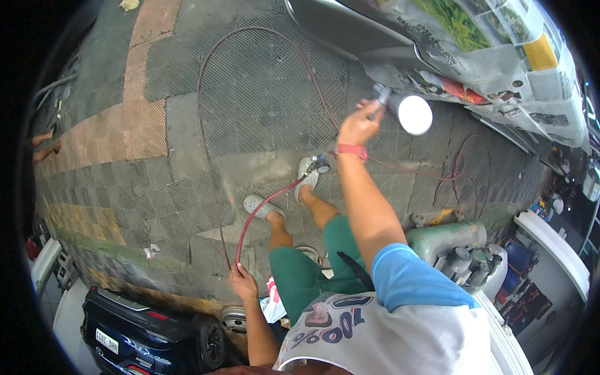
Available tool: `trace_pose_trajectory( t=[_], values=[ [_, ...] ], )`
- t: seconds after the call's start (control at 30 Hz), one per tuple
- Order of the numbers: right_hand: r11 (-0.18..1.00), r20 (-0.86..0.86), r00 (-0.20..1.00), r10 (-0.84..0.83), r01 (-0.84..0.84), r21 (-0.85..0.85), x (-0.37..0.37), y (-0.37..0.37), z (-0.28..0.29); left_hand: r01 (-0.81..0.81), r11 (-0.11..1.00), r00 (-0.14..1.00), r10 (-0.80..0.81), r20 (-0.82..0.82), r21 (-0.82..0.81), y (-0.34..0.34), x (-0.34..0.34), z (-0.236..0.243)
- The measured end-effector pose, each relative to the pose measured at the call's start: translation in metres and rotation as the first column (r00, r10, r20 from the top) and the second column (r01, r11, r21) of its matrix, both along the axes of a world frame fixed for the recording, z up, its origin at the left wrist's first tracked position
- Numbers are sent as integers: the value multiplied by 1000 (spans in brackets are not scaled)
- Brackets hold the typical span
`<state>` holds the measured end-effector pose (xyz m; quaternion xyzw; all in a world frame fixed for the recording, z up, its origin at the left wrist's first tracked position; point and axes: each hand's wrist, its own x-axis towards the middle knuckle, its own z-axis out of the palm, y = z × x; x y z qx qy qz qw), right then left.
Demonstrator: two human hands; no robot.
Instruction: The person uses a spray gun to apply paint to a car bumper in a workshop. They move around the bumper to cover different sections, then walk to a storage area to pour more paint from a can into the spray gun's container.
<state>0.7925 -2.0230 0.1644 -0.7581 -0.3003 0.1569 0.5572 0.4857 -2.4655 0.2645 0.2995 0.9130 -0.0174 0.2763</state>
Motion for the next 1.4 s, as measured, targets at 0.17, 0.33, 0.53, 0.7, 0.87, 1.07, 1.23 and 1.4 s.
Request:
trace_pose_trajectory(
  t=[0.17, 0.33, 0.53, 0.7, 0.87, 1.07, 1.23, 1.4],
  values=[
    [993, -95, 988, -119, 117, -22, -29, -1, 70, -73, 995, 997, 76, -34, 61, -5, -22, -7],
    [964, -303, 915, 267, -260, 62, -88, 24, 110, 21, 1000, 980, -23, -196, -10, -23, -90, 3],
    [999, -274, 961, 43, -34, 37, -131, 17, 180, -23, 998, 997, 27, -76, 55, -8, -218, 47],
    [997, -265, 961, 81, -79, 21, -229, -41, 235, -283, 937, 944, 309, -111, 204, 11, -314, 65],
    [876, -377, 863, 336, -434, -212, -400, -118, 263, -87, 875, 970, -35, 242, 477, 105, -378, 160],
    [588, -336, 591, 734, -800, -122, -608, -175, 312, 266, 727, 775, -552, 308, 633, 198, -415, 282],
    [130, -470, 130, 873, -991, -34, -702, -152, 383, 0, 837, 708, -387, 590, 548, 216, -509, 287],
    [-235, -438, -166, 883, -966, -106, -772, -114, 401, -159, 863, 775, -192, 602, 480, 237, -578, 266]
  ],
)
